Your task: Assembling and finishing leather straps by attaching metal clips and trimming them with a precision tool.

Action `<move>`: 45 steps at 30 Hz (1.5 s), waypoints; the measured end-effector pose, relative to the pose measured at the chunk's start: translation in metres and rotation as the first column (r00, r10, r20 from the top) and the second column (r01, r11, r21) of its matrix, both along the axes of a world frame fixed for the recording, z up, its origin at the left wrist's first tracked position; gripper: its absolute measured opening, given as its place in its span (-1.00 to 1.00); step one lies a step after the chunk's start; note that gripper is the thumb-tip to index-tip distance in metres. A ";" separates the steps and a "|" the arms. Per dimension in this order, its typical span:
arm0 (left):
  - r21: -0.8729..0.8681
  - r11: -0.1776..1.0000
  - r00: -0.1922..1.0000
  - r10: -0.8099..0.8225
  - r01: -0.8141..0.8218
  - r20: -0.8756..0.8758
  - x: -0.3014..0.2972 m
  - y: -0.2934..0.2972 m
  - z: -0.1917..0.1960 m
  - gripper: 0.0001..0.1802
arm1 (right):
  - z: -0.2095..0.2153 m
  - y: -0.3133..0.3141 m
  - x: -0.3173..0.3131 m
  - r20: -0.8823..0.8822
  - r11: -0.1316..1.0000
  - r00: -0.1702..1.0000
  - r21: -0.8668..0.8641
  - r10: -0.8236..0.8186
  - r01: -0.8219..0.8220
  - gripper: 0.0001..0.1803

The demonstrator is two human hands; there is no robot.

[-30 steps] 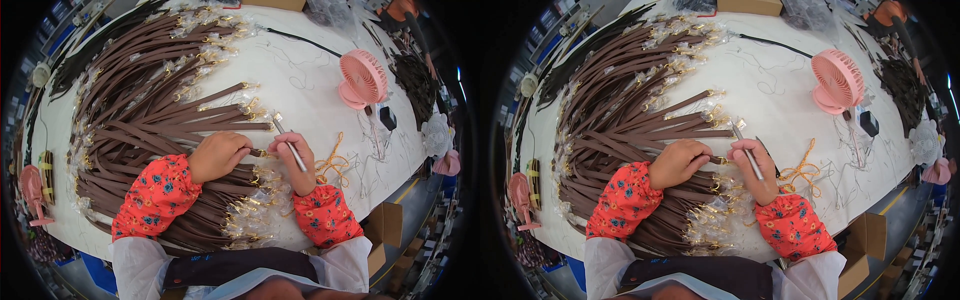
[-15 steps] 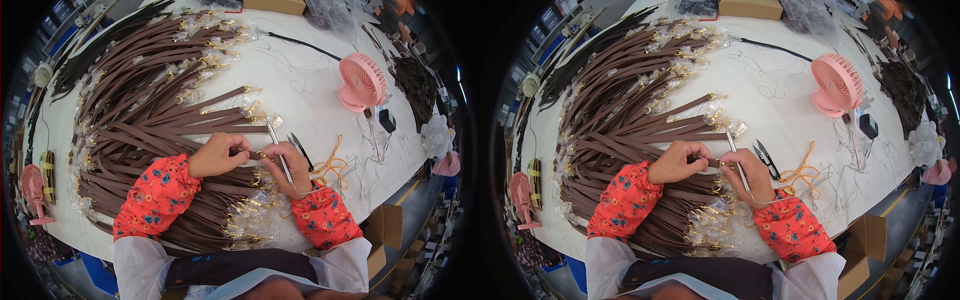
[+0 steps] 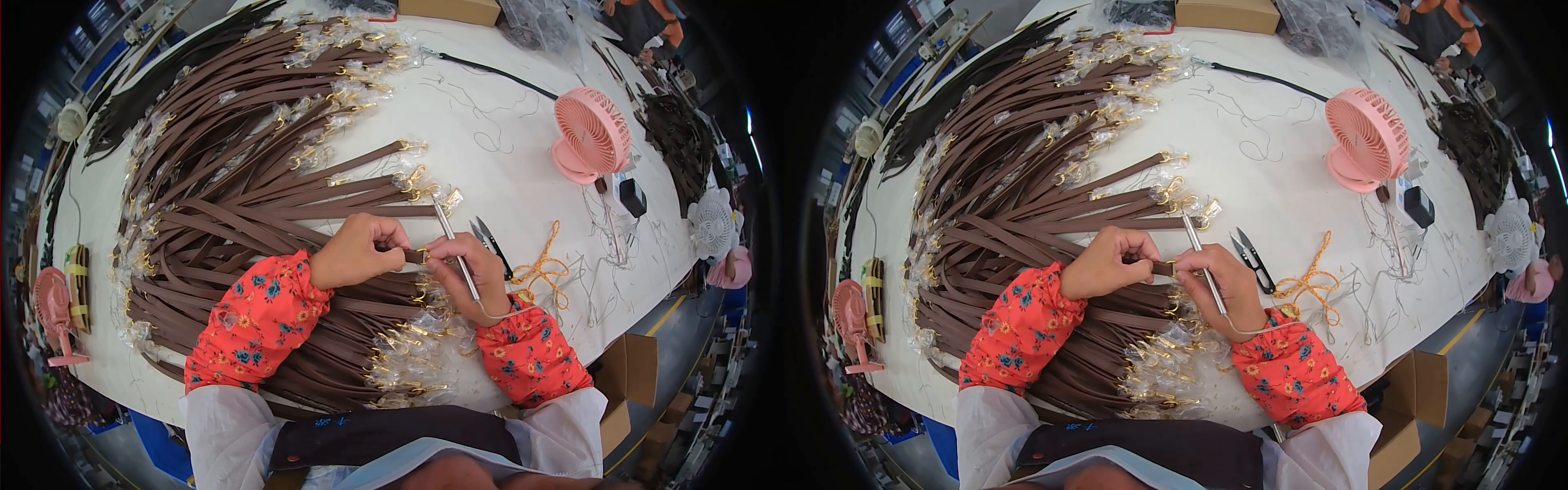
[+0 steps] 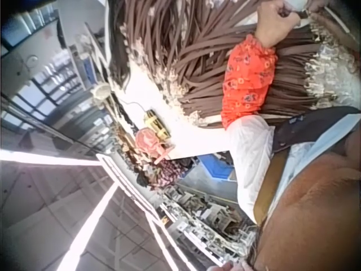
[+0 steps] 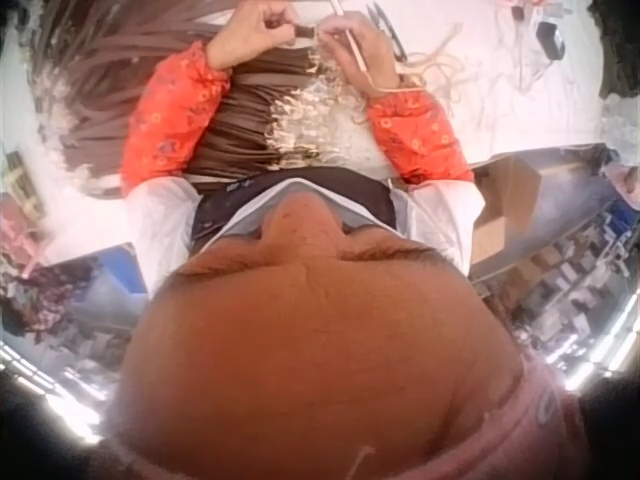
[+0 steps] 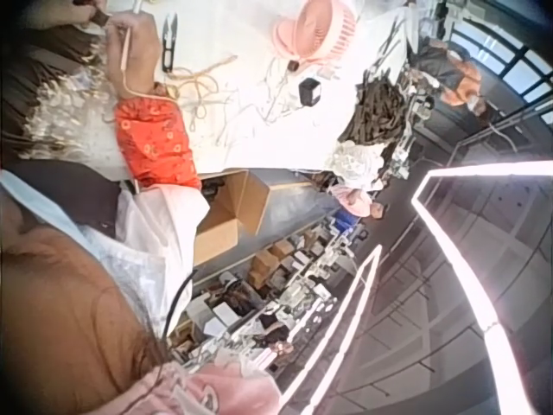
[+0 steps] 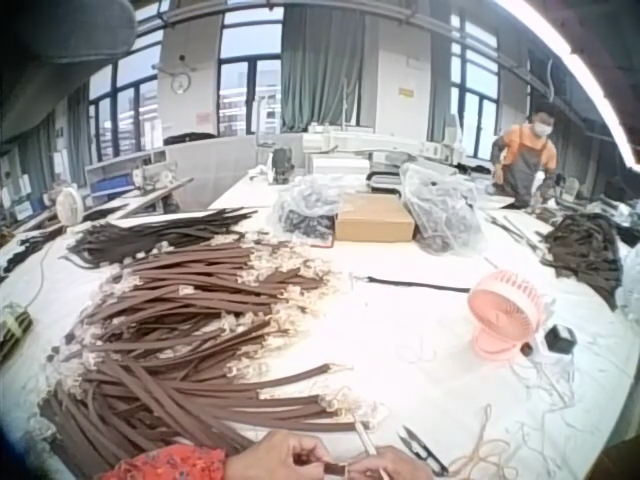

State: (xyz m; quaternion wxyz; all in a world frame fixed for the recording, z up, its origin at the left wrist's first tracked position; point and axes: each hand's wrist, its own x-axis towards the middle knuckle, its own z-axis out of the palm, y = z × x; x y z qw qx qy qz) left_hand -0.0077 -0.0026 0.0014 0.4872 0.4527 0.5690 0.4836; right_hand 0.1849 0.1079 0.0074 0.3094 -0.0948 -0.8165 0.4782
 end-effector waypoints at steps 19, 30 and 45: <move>-0.037 0.997 0.996 -0.066 0.069 0.067 -0.002 0.001 0.003 -0.93 | -0.002 0.001 0.001 0.004 0.999 1.000 -0.040 -0.002 0.002 -0.79; 0.472 0.853 0.593 0.266 0.223 -0.760 0.002 0.002 0.016 -0.80 | 0.003 0.009 0.005 0.065 0.977 0.996 0.210 -0.058 0.044 -0.75; 0.177 0.972 0.799 -0.019 0.156 -0.601 0.005 -0.004 0.012 -0.73 | 0.006 0.006 0.007 0.118 0.999 0.992 -0.007 -0.035 0.037 -0.81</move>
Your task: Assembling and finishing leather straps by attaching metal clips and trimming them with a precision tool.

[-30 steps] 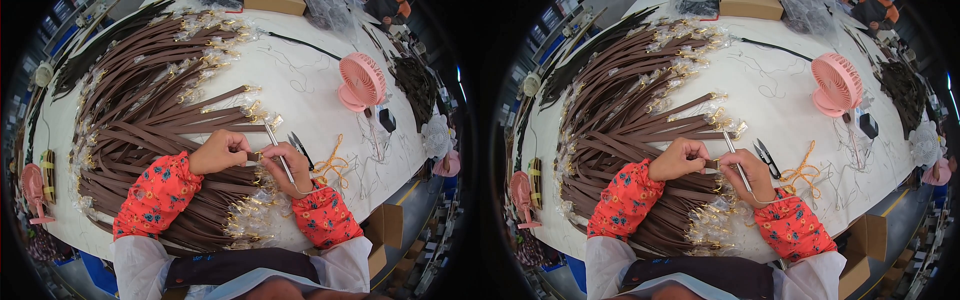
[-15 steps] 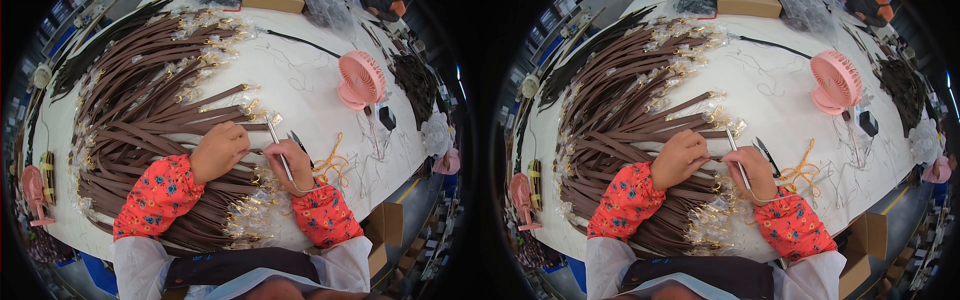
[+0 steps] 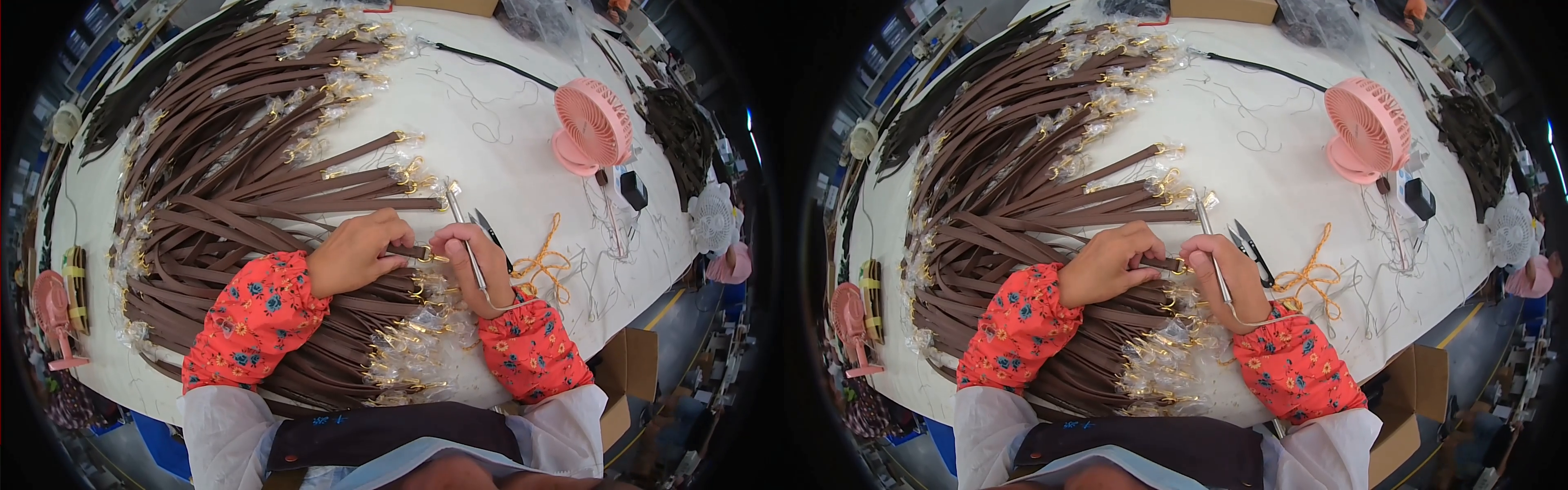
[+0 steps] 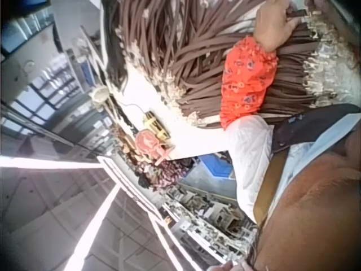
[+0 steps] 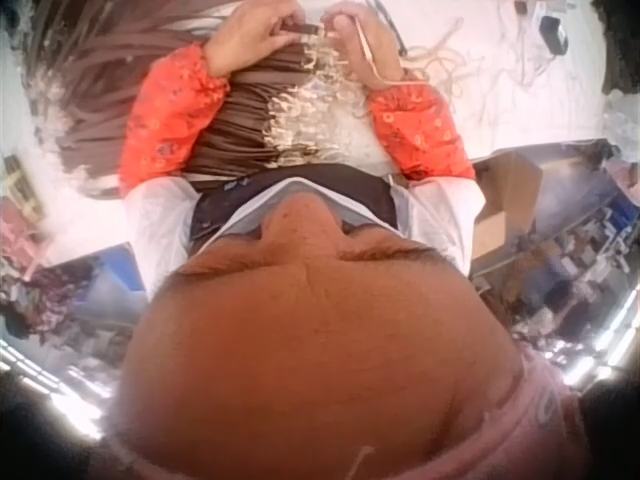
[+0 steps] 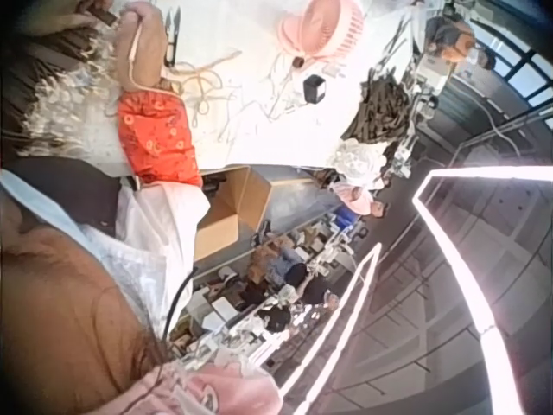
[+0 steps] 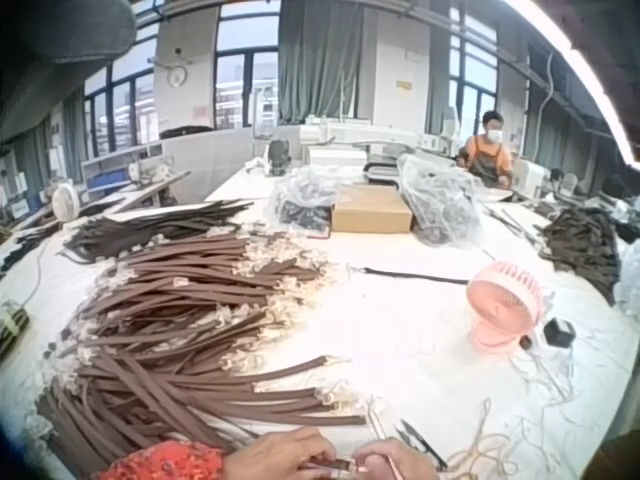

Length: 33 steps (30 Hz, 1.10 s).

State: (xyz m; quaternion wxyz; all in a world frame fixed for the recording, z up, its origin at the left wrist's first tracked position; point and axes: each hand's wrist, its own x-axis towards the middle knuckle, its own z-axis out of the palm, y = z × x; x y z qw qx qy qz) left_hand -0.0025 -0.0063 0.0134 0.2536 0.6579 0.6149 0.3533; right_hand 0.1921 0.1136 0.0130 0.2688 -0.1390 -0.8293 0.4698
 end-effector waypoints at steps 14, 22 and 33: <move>0.102 0.995 0.991 0.003 0.010 -0.133 0.007 0.003 -0.010 -0.84 | 0.038 0.031 0.035 0.305 0.878 0.920 0.471 -0.248 0.081 -0.75; 0.068 0.997 0.999 0.043 -0.041 -0.026 0.005 0.008 -0.011 -0.88 | 0.031 0.033 0.035 0.448 0.837 0.855 0.546 -0.261 -0.030 -0.71; 0.036 0.999 0.999 0.034 -0.035 0.027 0.002 0.007 -0.007 -0.88 | 0.036 0.028 0.025 0.147 0.905 0.976 0.417 -0.161 0.086 -0.69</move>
